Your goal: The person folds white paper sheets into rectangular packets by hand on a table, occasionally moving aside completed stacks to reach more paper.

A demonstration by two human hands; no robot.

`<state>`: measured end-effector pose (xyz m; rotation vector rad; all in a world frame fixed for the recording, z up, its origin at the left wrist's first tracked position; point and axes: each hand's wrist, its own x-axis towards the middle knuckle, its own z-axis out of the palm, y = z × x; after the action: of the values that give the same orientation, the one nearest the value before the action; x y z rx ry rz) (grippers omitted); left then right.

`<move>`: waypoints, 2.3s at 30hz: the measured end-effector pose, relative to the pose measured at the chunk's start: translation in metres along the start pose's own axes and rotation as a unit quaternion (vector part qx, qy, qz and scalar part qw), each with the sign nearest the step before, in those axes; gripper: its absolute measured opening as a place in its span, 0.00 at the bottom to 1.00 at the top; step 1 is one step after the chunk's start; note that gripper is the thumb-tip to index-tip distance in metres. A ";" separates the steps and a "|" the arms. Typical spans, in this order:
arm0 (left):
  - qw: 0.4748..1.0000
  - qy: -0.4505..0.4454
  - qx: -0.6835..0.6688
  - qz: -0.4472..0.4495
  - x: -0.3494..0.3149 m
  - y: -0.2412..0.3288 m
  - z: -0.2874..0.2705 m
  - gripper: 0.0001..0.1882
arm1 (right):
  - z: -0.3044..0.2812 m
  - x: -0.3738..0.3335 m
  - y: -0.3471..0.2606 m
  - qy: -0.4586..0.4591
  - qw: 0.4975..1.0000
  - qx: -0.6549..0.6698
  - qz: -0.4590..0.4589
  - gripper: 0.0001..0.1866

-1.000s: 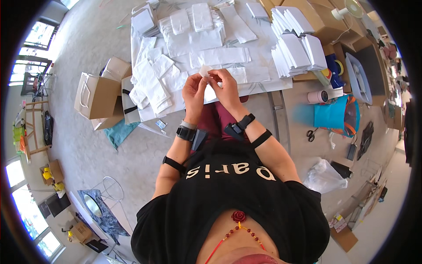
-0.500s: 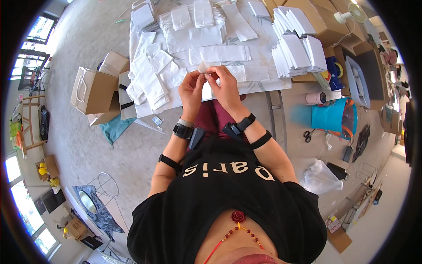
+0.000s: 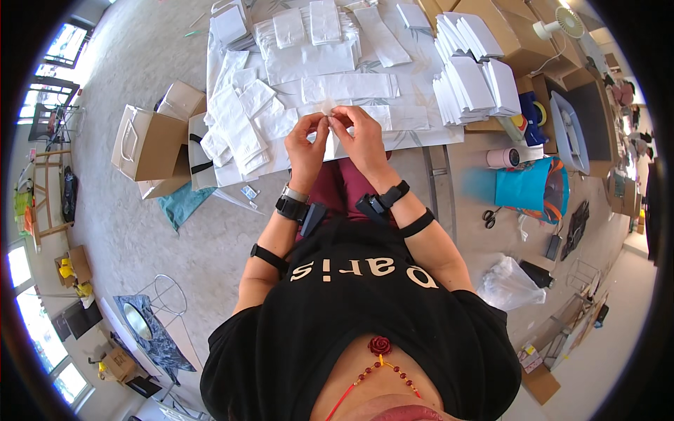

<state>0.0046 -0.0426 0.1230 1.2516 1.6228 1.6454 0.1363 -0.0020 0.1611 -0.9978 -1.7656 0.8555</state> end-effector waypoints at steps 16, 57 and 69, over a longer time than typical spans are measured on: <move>0.998 0.011 0.056 0.016 0.002 0.008 0.007 0.07 | -0.005 0.001 0.010 0.044 0.998 -0.019 0.039 0.06; 0.999 -0.025 -0.045 -0.003 -0.001 0.019 0.017 0.12 | -0.002 -0.009 0.014 0.049 0.998 0.018 0.038 0.05; 0.976 -0.050 -0.190 -0.095 0.009 0.017 -0.002 0.16 | -0.031 0.024 0.027 -0.025 0.998 0.038 0.037 0.30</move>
<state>0.0029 -0.0389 0.1421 0.9378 1.2483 1.6466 0.1656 0.0348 0.1574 -1.0047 -1.7332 0.9947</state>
